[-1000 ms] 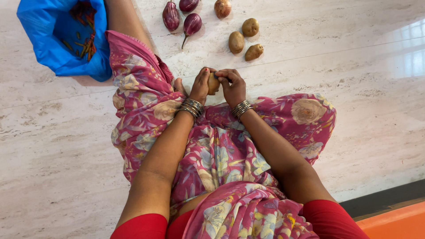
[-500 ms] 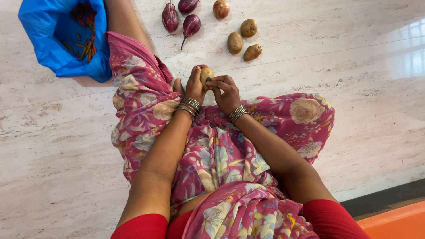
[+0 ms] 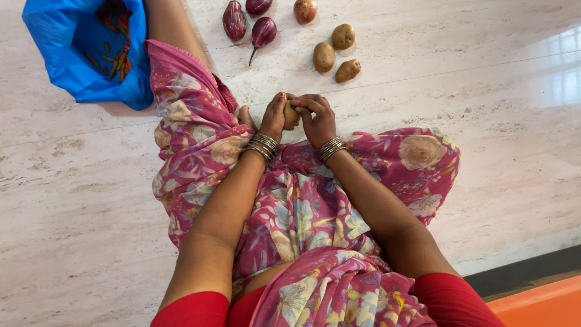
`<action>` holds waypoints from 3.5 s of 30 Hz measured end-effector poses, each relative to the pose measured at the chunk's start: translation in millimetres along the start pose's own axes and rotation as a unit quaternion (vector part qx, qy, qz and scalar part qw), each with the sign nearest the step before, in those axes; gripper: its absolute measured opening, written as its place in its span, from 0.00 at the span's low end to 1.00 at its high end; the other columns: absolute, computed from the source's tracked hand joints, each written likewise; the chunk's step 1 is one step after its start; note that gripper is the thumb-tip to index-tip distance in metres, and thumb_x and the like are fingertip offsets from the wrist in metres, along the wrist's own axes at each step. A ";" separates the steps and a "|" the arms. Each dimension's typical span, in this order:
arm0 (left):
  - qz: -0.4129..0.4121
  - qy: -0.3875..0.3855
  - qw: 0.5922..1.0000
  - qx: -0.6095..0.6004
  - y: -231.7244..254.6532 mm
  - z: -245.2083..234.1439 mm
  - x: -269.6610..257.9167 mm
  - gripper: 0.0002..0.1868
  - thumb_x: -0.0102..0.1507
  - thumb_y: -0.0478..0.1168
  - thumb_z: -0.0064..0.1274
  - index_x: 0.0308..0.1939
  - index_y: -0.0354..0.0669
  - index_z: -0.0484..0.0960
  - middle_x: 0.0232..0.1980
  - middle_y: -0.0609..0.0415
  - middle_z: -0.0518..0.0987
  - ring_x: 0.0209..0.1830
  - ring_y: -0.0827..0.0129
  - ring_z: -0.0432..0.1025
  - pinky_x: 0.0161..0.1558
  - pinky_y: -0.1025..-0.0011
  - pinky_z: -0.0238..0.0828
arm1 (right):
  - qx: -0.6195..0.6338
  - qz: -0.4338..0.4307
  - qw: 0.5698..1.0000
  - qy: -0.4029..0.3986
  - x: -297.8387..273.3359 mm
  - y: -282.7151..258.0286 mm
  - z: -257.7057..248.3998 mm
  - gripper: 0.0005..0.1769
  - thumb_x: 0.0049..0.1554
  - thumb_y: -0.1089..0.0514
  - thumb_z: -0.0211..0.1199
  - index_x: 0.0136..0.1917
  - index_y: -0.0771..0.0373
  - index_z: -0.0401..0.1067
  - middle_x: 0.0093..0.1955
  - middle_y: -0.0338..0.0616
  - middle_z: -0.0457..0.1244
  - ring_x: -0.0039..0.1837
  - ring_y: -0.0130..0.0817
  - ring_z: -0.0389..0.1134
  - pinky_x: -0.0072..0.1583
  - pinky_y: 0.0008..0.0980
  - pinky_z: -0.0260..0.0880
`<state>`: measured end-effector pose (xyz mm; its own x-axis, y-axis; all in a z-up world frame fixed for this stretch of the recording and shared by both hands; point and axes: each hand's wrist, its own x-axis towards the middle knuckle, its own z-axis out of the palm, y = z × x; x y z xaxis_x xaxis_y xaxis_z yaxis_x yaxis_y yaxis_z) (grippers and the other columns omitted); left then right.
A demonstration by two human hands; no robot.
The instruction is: The person sits on the floor and peels potatoes and tomatoes using a small knife. They handle the vegetables one at a time, removing the skin and placing the peeled items on the floor.
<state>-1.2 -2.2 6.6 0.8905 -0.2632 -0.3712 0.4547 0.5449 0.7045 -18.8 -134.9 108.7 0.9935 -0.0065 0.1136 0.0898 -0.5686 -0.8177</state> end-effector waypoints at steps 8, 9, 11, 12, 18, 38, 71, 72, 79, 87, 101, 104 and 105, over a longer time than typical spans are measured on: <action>-0.005 0.037 0.998 -0.055 5.9 -3.4 0.9 0.20 0.75 0.53 0.34 0.51 0.43 0.75 0.41 0.51 0.78 0.33 0.67 0.75 0.30 0.69 0.77 | 0.045 0.037 0.998 0.015 -5.6 1.0 3.6 0.09 0.57 0.66 0.67 0.52 0.58 0.81 0.55 0.42 0.70 0.57 0.36 0.73 0.59 0.33 0.75; -0.003 0.046 0.997 -0.060 6.7 -4.1 0.9 0.20 0.75 0.53 0.34 0.51 0.43 0.75 0.42 0.52 0.78 0.34 0.67 0.75 0.31 0.69 0.78 | 0.040 0.032 0.999 0.015 -7.1 -0.4 4.0 0.10 0.57 0.66 0.68 0.52 0.58 0.81 0.55 0.42 0.70 0.57 0.36 0.73 0.58 0.32 0.75; -0.019 0.069 0.995 -0.072 7.6 -5.7 1.3 0.20 0.74 0.53 0.33 0.52 0.44 0.75 0.42 0.53 0.78 0.36 0.69 0.75 0.30 0.70 0.76 | 0.032 0.002 0.999 0.014 -10.8 -3.8 5.0 0.10 0.57 0.67 0.68 0.52 0.57 0.81 0.54 0.42 0.70 0.57 0.37 0.72 0.58 0.33 0.75; -0.027 0.081 0.993 -0.078 7.8 -6.5 1.7 0.20 0.74 0.54 0.33 0.52 0.45 0.75 0.43 0.53 0.78 0.37 0.69 0.75 0.30 0.71 0.76 | 0.029 -0.013 0.999 0.013 -12.5 -5.5 5.0 0.10 0.57 0.67 0.68 0.52 0.57 0.81 0.54 0.42 0.70 0.57 0.37 0.72 0.58 0.34 0.74; 0.011 0.052 0.997 -0.064 0.7 -9.9 2.9 0.21 0.74 0.55 0.35 0.53 0.44 0.75 0.40 0.55 0.74 0.37 0.70 0.71 0.36 0.71 0.73 | -0.048 -0.106 0.993 -0.024 -15.9 -13.4 2.8 0.16 0.55 0.70 0.65 0.51 0.54 0.82 0.55 0.39 0.70 0.58 0.40 0.69 0.59 0.36 0.73; -0.021 0.022 0.998 -0.052 6.9 -1.4 -0.4 0.19 0.74 0.54 0.36 0.52 0.44 0.75 0.42 0.51 0.78 0.33 0.66 0.76 0.29 0.69 0.77 | 0.170 0.132 0.977 0.000 -6.3 39.6 16.0 0.08 0.59 0.68 0.66 0.53 0.63 0.79 0.54 0.43 0.71 0.53 0.29 0.73 0.56 0.28 0.76; -0.138 -0.085 0.978 -0.128 5.0 -5.8 -9.7 0.33 0.70 0.46 0.44 0.80 0.53 0.56 0.65 0.54 0.70 0.52 0.72 0.71 0.56 0.72 0.73 | -0.121 0.106 0.969 -0.189 3.4 13.7 -15.7 0.43 0.51 0.39 0.72 0.73 0.58 0.63 0.58 0.59 0.68 0.59 0.54 0.71 0.60 0.44 0.72; -0.140 -0.095 0.978 -0.124 7.5 -4.2 -11.8 0.33 0.70 0.46 0.44 0.80 0.54 0.56 0.65 0.52 0.70 0.53 0.71 0.72 0.56 0.72 0.73 | -0.118 0.122 0.963 -0.207 7.1 12.3 -19.8 0.45 0.50 0.39 0.73 0.73 0.59 0.62 0.57 0.59 0.69 0.58 0.53 0.72 0.59 0.44 0.73; -0.077 -0.081 0.989 -0.097 20.8 5.1 -19.5 0.38 0.68 0.48 0.48 0.80 0.58 0.51 0.74 0.54 0.63 0.66 0.63 0.67 0.62 0.63 0.72 | -0.116 0.140 0.972 -0.146 55.6 18.8 -46.4 0.41 0.48 0.44 0.75 0.70 0.56 0.65 0.59 0.55 0.69 0.57 0.44 0.75 0.58 0.38 0.76; -0.079 -0.063 0.995 -0.003 32.9 12.3 -31.5 0.37 0.65 0.52 0.52 0.76 0.52 0.61 0.72 0.49 0.69 0.62 0.61 0.70 0.56 0.60 0.73 | -0.242 0.082 0.965 -0.055 117.5 67.3 -74.0 0.42 0.48 0.50 0.77 0.73 0.53 0.62 0.64 0.51 0.63 0.65 0.48 0.65 0.66 0.44 0.66; -0.044 -0.021 0.999 -0.004 35.7 13.7 -31.2 0.30 0.66 0.47 0.49 0.72 0.47 0.66 0.67 0.52 0.72 0.56 0.65 0.73 0.51 0.65 0.75 | -0.083 0.173 0.981 0.039 130.8 99.0 -68.6 0.45 0.46 0.51 0.83 0.71 0.58 0.65 0.63 0.48 0.62 0.64 0.40 0.66 0.63 0.35 0.70; 0.003 0.013 1.000 0.003 53.7 17.2 -28.7 0.25 0.67 0.40 0.47 0.69 0.45 0.68 0.65 0.52 0.74 0.53 0.66 0.75 0.50 0.66 0.76 | 0.038 0.182 0.979 0.080 135.5 109.7 -76.9 0.37 0.51 0.51 0.79 0.69 0.60 0.69 0.58 0.43 0.67 0.59 0.30 0.70 0.59 0.30 0.75; 0.024 0.028 0.999 0.008 61.7 15.4 -27.7 0.24 0.68 0.37 0.47 0.68 0.44 0.69 0.64 0.53 0.75 0.52 0.67 0.75 0.49 0.66 0.77 | 0.076 0.195 0.974 0.085 136.9 110.2 -79.4 0.36 0.52 0.49 0.78 0.69 0.61 0.69 0.55 0.41 0.67 0.56 0.28 0.70 0.58 0.28 0.76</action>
<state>2.5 26.4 69.7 0.9094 -0.1910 -0.3695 0.4115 0.5430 0.7320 121.5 -263.8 79.0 0.9292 -0.3416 -0.1411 -0.2703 -0.3675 -0.8899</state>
